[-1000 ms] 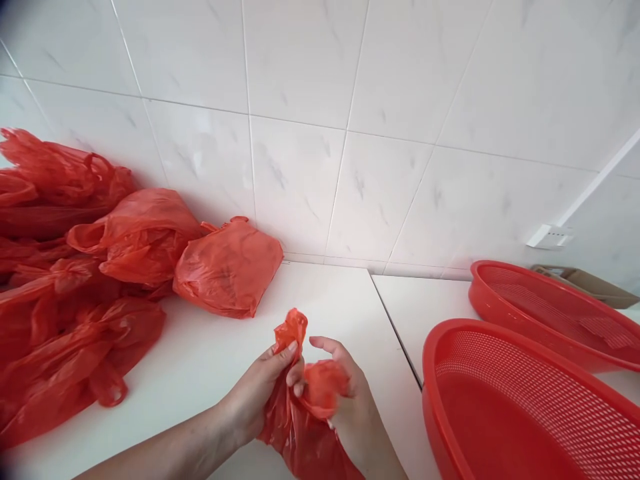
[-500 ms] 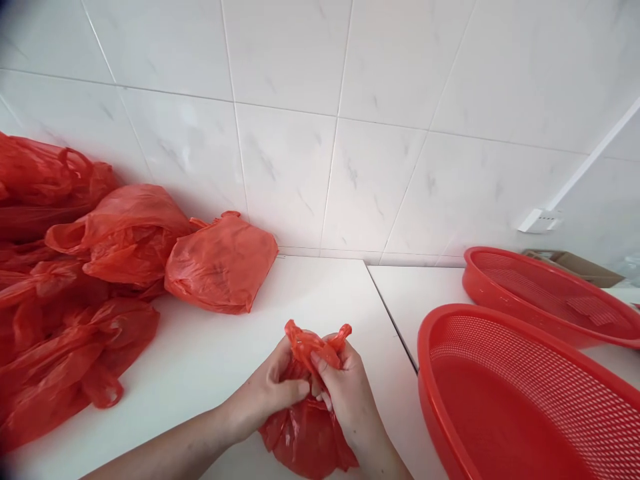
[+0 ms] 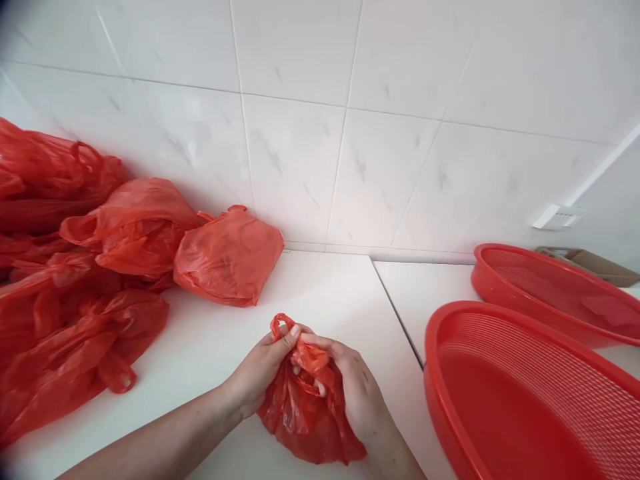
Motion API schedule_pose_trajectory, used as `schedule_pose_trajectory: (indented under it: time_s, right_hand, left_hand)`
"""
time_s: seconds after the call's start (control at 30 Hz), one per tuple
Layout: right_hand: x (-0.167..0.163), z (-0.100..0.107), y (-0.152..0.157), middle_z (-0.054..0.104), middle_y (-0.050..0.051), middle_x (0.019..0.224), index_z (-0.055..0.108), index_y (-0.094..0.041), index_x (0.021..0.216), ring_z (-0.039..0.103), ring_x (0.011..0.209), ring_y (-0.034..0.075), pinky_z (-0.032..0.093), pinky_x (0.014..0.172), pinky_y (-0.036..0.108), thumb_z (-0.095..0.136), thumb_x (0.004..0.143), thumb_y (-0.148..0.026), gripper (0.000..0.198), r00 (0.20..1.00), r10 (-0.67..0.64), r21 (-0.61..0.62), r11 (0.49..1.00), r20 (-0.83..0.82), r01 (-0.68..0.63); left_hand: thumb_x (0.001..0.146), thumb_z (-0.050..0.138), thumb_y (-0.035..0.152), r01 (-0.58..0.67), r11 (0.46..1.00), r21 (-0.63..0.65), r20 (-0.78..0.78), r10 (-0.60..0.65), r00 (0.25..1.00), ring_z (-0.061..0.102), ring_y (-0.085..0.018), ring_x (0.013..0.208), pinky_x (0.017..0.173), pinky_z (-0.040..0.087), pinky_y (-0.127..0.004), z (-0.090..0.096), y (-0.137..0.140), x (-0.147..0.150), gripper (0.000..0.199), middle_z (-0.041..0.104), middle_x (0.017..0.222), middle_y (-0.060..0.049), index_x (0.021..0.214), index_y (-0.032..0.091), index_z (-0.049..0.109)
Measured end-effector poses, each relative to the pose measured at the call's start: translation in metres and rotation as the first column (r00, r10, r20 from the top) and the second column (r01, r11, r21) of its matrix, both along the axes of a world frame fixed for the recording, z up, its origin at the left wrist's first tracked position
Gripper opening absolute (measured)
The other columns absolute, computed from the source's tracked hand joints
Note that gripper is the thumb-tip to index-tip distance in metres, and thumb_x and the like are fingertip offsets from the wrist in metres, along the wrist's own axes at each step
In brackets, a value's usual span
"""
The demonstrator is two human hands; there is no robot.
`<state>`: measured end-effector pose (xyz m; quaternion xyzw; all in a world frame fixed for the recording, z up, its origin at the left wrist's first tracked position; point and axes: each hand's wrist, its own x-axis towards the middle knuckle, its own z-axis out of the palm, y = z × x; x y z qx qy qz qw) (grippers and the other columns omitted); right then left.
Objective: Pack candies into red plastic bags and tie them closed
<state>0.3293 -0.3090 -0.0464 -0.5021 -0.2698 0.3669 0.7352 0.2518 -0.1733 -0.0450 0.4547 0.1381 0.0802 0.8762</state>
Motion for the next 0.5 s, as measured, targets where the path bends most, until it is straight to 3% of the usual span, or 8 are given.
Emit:
schedule_pose_trajectory:
  time_s: [0.07,0.13,0.23,0.37,0.5]
  right_hand:
    - [0.002,0.001,0.0,0.063,0.008,0.116,0.063,-0.023,0.117,0.057,0.109,0.025,0.042,0.097,0.04,0.051,0.091,-0.044,0.036,0.999,0.024,-0.034,0.999,-0.025,-0.025]
    - [0.003,0.004,-0.001,0.067,0.006,0.1,0.057,-0.026,0.123,0.063,0.088,0.02,0.049,0.083,0.036,0.055,0.089,-0.046,0.039,0.997,0.041,-0.095,0.994,-0.067,-0.047]
    - [0.004,0.009,-0.002,0.063,0.0,0.082,0.052,-0.027,0.12,0.057,0.063,0.013,0.047,0.062,0.028,0.065,0.081,-0.046,0.045,0.995,0.062,-0.172,0.982,-0.073,-0.073]
    - [0.007,0.014,-0.005,0.061,-0.001,0.085,0.046,-0.029,0.128,0.057,0.071,0.015,0.046,0.067,0.029,0.079,0.066,-0.03,0.07,0.978,0.208,-0.206,0.956,-0.011,-0.206]
    - [0.011,0.01,-0.007,0.057,-0.003,0.073,0.05,-0.027,0.127,0.05,0.063,0.012,0.043,0.065,0.027,0.066,0.078,-0.026,0.051,0.984,0.179,-0.227,0.957,-0.022,-0.179]
  left_hand:
    - [0.083,0.06,0.051,-0.025,0.998,-0.066,-0.024,0.023,0.999,0.057,-0.015,0.058,0.063,0.047,-0.028,-0.001,-0.002,-0.001,0.036,0.056,0.061,-0.001,0.078,0.015,0.059]
    - [0.082,0.063,0.048,-0.027,0.993,-0.112,-0.008,0.027,1.0,0.058,-0.014,0.059,0.063,0.047,-0.027,-0.001,-0.004,-0.001,0.033,0.057,0.063,-0.001,0.079,0.016,0.058]
    - [0.083,0.063,0.045,0.047,0.986,-0.158,0.073,-0.036,0.997,0.056,-0.012,0.058,0.06,0.045,-0.023,0.001,-0.004,-0.002,0.029,0.057,0.064,0.0,0.081,0.017,0.056]
    - [0.087,0.057,0.044,0.084,0.987,-0.136,0.132,-0.066,0.989,0.056,-0.012,0.055,0.059,0.045,-0.023,0.003,0.001,-0.002,0.026,0.058,0.064,0.0,0.084,0.018,0.055]
    - [0.091,0.049,0.043,0.179,0.983,-0.043,0.196,-0.167,0.966,0.061,-0.015,0.06,0.059,0.046,-0.025,0.004,0.003,-0.003,0.026,0.06,0.064,-0.001,0.083,0.019,0.053]
